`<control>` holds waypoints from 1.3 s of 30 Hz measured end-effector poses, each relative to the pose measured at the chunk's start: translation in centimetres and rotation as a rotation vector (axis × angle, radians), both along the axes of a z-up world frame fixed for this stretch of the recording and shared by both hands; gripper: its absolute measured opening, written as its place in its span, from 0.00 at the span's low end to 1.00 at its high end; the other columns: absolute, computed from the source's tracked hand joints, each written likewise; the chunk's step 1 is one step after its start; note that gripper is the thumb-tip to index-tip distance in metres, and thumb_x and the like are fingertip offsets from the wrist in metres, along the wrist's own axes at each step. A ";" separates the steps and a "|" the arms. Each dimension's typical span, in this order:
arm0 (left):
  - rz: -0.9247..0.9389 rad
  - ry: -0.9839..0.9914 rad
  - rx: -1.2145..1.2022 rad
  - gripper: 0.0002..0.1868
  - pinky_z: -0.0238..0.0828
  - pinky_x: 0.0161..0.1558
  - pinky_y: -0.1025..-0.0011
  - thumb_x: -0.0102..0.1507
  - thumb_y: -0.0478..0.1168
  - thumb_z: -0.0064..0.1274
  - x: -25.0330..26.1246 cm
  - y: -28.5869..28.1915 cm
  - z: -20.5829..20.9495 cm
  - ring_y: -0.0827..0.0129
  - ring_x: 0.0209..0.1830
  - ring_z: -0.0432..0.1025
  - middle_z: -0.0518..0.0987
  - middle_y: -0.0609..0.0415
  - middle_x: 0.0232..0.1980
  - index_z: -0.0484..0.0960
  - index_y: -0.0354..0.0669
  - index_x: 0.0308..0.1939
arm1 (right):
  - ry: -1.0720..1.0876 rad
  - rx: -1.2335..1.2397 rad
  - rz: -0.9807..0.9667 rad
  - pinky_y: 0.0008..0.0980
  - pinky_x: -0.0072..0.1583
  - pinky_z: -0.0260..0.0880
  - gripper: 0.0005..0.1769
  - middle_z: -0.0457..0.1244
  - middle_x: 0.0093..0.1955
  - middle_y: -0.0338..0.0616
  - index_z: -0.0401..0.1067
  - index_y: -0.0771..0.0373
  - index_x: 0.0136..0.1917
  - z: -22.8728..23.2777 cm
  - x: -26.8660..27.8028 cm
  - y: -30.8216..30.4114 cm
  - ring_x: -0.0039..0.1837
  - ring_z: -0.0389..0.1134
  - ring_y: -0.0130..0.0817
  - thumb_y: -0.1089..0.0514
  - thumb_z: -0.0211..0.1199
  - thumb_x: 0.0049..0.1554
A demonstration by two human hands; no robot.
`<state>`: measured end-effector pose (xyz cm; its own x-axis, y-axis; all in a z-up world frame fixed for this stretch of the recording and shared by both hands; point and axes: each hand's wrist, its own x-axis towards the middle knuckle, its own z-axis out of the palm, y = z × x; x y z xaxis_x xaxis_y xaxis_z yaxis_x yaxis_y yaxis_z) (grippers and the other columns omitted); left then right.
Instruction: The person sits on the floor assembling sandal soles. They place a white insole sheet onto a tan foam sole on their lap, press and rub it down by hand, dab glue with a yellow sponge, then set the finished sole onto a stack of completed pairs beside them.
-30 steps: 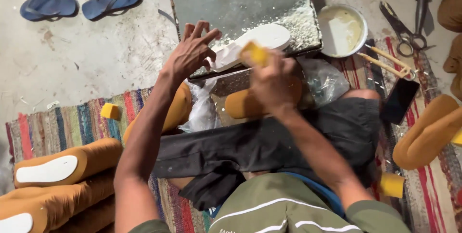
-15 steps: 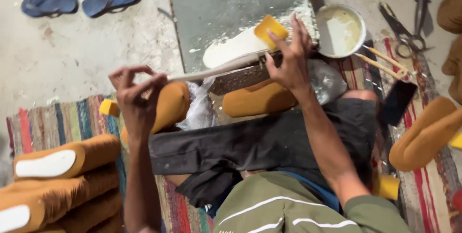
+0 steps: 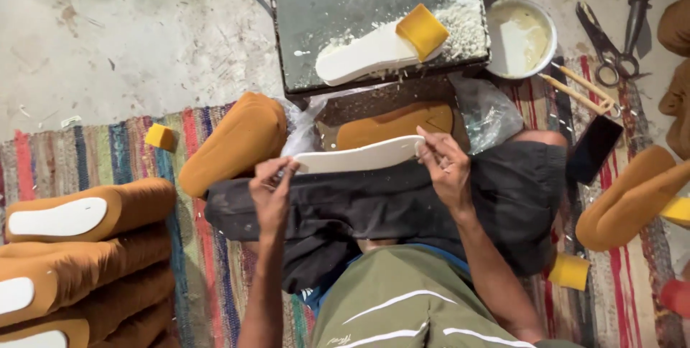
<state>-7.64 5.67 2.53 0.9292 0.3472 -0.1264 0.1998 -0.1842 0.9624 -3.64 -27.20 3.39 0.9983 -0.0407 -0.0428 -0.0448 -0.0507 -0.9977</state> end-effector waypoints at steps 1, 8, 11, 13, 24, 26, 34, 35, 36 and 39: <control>0.029 0.070 -0.183 0.06 0.70 0.47 0.80 0.66 0.33 0.60 -0.9 -0.2 -3.3 0.79 0.41 0.72 0.81 0.59 0.42 0.86 0.35 0.46 | 0.012 -0.001 -0.021 0.24 0.49 0.72 0.20 0.63 0.53 0.39 0.73 0.70 0.65 -0.7 -0.6 -0.4 0.51 0.67 0.22 0.62 0.64 0.61; -0.149 -0.079 -0.227 0.24 0.65 0.45 0.81 0.70 0.30 0.56 3.9 -7.8 -0.8 0.80 0.41 0.66 0.72 0.61 0.41 0.65 0.38 0.68 | -0.014 -0.168 -0.246 0.22 0.52 0.69 0.15 0.67 0.47 0.37 0.76 0.72 0.62 -4.5 3.9 -7.2 0.47 0.65 0.20 0.66 0.71 0.62; -0.195 -0.075 -0.272 0.28 0.67 0.43 0.81 0.69 0.32 0.56 5.8 -8.0 -1.5 0.80 0.40 0.69 0.76 0.60 0.41 0.60 0.37 0.69 | 0.051 -0.075 -0.195 0.21 0.51 0.69 0.21 0.67 0.46 0.37 0.73 0.71 0.64 -4.8 7.0 -8.7 0.47 0.66 0.20 0.66 0.73 0.59; -0.205 0.062 -0.210 0.30 0.64 0.39 0.81 0.68 0.33 0.58 5.5 -6.8 -3.9 0.80 0.36 0.68 0.76 0.59 0.37 0.58 0.35 0.68 | 0.186 -0.026 -0.100 0.20 0.49 0.70 0.26 0.69 0.45 0.38 0.70 0.69 0.64 -5.7 7.2 -9.2 0.46 0.69 0.20 0.66 0.74 0.54; -0.246 0.020 -0.099 0.26 0.70 0.38 0.78 0.68 0.36 0.60 5.5 -7.1 -15.7 0.77 0.36 0.71 0.75 0.57 0.38 0.60 0.34 0.60 | 0.075 -0.317 -0.051 0.27 0.45 0.72 0.23 0.69 0.43 0.44 0.67 0.69 0.55 -17.4 7.4 -9.3 0.43 0.70 0.28 0.66 0.77 0.53; -0.265 0.007 -0.089 0.24 0.70 0.36 0.76 0.68 0.36 0.60 5.1 -6.5 -18.1 0.77 0.35 0.70 0.74 0.56 0.38 0.61 0.34 0.59 | 0.031 -0.361 -0.033 0.30 0.44 0.72 0.21 0.68 0.43 0.46 0.67 0.68 0.53 -16.7 6.5 -8.2 0.43 0.70 0.31 0.66 0.78 0.53; -0.168 0.135 -0.208 0.26 0.69 0.32 0.78 0.64 0.36 0.63 5.8 -6.8 -15.3 0.78 0.28 0.72 0.79 0.56 0.31 0.63 0.36 0.58 | -0.344 -1.025 0.298 0.46 0.61 0.73 0.27 0.67 0.61 0.59 0.71 0.52 0.63 -9.8 3.5 -5.4 0.64 0.70 0.56 0.71 0.57 0.52; -0.169 0.135 -0.208 0.26 0.69 0.32 0.78 0.64 0.36 0.63 5.7 -6.7 -15.4 0.78 0.28 0.72 0.79 0.56 0.31 0.63 0.36 0.58 | -0.344 -1.025 0.298 0.46 0.61 0.73 0.27 0.67 0.61 0.59 0.71 0.52 0.63 -9.5 3.4 -4.9 0.64 0.70 0.56 0.71 0.57 0.52; -0.173 0.130 -0.184 0.26 0.69 0.32 0.78 0.63 0.35 0.64 5.6 -6.7 -15.5 0.77 0.28 0.73 0.80 0.56 0.32 0.64 0.36 0.57 | -0.292 -1.109 0.396 0.48 0.59 0.73 0.33 0.63 0.65 0.65 0.68 0.48 0.69 -9.3 3.3 -4.5 0.67 0.66 0.60 0.70 0.56 0.52; -0.188 0.107 -0.160 0.26 0.71 0.32 0.77 0.63 0.35 0.65 5.6 -6.8 -14.7 0.77 0.29 0.74 0.82 0.55 0.33 0.65 0.35 0.56 | -0.200 -1.280 0.536 0.50 0.56 0.73 0.42 0.56 0.71 0.75 0.60 0.42 0.78 -10.2 2.4 -3.8 0.72 0.59 0.69 0.68 0.56 0.53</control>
